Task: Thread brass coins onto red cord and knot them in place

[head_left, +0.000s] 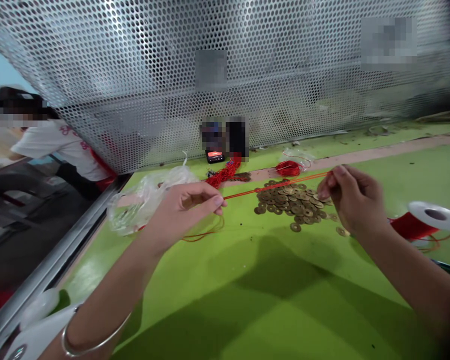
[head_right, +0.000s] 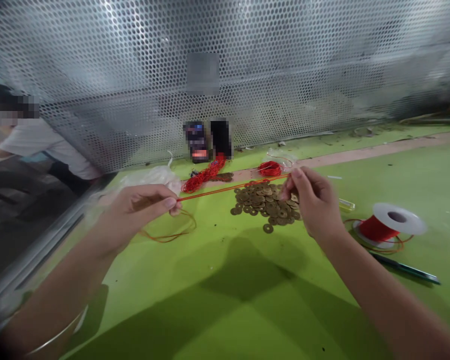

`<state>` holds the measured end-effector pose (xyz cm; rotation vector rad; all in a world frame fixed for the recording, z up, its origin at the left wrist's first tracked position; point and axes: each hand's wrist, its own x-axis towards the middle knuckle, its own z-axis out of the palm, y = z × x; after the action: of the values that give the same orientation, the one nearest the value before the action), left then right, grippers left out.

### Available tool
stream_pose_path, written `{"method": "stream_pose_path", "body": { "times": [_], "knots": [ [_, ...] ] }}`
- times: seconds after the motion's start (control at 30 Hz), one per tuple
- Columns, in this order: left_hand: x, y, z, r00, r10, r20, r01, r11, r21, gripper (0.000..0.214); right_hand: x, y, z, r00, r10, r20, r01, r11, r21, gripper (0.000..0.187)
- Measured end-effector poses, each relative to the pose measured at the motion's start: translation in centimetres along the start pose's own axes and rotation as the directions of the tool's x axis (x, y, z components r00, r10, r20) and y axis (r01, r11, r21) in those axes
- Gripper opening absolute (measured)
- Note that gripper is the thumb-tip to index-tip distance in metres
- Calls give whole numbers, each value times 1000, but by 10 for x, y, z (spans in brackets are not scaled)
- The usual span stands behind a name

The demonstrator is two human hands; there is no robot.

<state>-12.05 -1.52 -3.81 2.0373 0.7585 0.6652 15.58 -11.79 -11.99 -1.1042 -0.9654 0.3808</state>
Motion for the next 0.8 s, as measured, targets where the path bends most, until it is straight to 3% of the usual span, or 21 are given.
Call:
{"method": "stream_pose_path", "body": {
  "times": [0.17, 0.33, 0.47, 0.67, 0.8],
  "knots": [
    [1, -7, -8, 999, 5, -52, -8, 999, -42, 21, 19, 2, -9, 964, 74, -256, -30, 985, 173, 28],
    [1, -14, -18, 998, 26, -59, -34, 991, -129, 18, 35, -2, -16, 829, 324, -456, -136, 908, 396, 32],
    [1, -12, -27, 996, 50, -68, -65, 971, -229, 18, 41, 3, -24, 747, 453, -487, -208, 854, 477, 32],
    [0, -4, -38, 990, 52, -129, -107, 875, -471, 11, 45, 21, -41, 710, 544, -446, -320, 815, 484, 31],
    [-2, 4, -43, 982, -29, -189, -82, 831, -550, 15, 47, 27, -47, 682, 573, -454, -344, 800, 492, 30]
  ]
}}
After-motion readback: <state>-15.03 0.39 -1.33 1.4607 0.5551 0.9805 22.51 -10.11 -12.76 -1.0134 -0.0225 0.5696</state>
